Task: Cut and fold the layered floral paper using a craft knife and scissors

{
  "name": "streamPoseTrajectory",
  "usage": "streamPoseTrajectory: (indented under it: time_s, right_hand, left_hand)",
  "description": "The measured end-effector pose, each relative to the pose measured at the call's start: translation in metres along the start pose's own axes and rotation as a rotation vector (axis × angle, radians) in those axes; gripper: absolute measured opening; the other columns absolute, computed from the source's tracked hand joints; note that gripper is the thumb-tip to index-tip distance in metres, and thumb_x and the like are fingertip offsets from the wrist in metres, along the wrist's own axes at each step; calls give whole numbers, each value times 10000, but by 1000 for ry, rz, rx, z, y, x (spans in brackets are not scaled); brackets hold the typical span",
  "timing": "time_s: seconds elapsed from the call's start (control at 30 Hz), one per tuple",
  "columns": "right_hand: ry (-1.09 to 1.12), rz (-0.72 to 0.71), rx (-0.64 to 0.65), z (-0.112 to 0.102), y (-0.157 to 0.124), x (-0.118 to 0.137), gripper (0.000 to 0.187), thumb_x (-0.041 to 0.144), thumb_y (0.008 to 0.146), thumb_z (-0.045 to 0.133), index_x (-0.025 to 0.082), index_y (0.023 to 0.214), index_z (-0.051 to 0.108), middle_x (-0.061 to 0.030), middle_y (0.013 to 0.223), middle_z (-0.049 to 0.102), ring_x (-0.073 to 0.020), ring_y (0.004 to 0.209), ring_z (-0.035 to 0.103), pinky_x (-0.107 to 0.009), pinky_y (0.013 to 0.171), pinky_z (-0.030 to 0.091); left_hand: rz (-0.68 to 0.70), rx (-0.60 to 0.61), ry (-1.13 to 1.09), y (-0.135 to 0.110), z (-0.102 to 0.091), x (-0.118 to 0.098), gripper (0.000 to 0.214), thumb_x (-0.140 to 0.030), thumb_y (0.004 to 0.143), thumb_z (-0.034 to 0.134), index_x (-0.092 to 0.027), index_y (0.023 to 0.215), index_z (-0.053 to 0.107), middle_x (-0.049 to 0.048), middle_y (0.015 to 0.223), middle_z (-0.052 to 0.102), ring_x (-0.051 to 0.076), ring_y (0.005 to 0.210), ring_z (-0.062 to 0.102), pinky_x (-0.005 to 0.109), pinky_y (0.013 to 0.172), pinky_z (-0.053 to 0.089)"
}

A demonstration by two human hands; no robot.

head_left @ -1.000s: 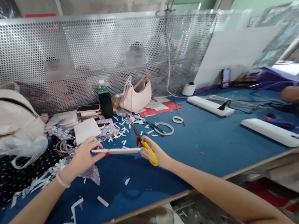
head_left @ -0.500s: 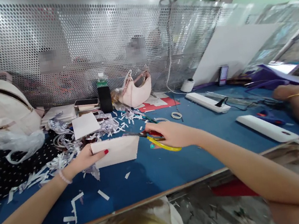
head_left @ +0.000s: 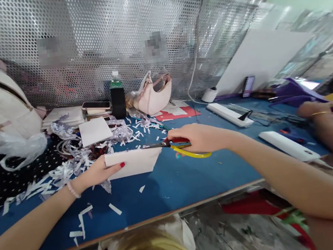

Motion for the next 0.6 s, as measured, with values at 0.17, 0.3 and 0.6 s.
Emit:
streamPoseTrajectory:
  time_s: [0.17, 0.3, 0.6]
  right_hand:
    - [4, 13, 39, 1, 1, 1, 271, 477, 874, 504, 206, 879, 519, -57, 782, 623, -182, 683, 500, -263, 618, 290]
    - [-13, 29, 57, 1, 1, 0, 266, 472, 871, 505, 206, 859, 501, -48, 755, 608, -172, 661, 475, -264, 614, 271]
    - [-8, 49, 47, -3, -1, 6, 205, 412, 885, 488, 209, 861, 507, -53, 759, 611, -180, 675, 482, -275, 617, 265]
  left_hand:
    - [6, 6, 7, -1, 1, 0, 513, -562, 825, 592, -128, 1052, 746, 92, 999, 767, 235, 895, 697, 308, 824, 586]
    - [15, 17, 9, 0, 1, -2, 539, -579, 827, 583, -129, 1077, 741, 85, 1028, 769, 234, 920, 699, 303, 838, 585]
    - [34, 10, 20, 0, 1, -5, 511, -574, 837, 584, -146, 1061, 751, 77, 997, 771, 237, 884, 697, 321, 819, 589]
Point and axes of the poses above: each hand's wrist, its own y-axis towards the middle knuckle, its own z-axis out of the palm, x = y × z, the point moved 7 cm from there along y, towards the middle knuckle
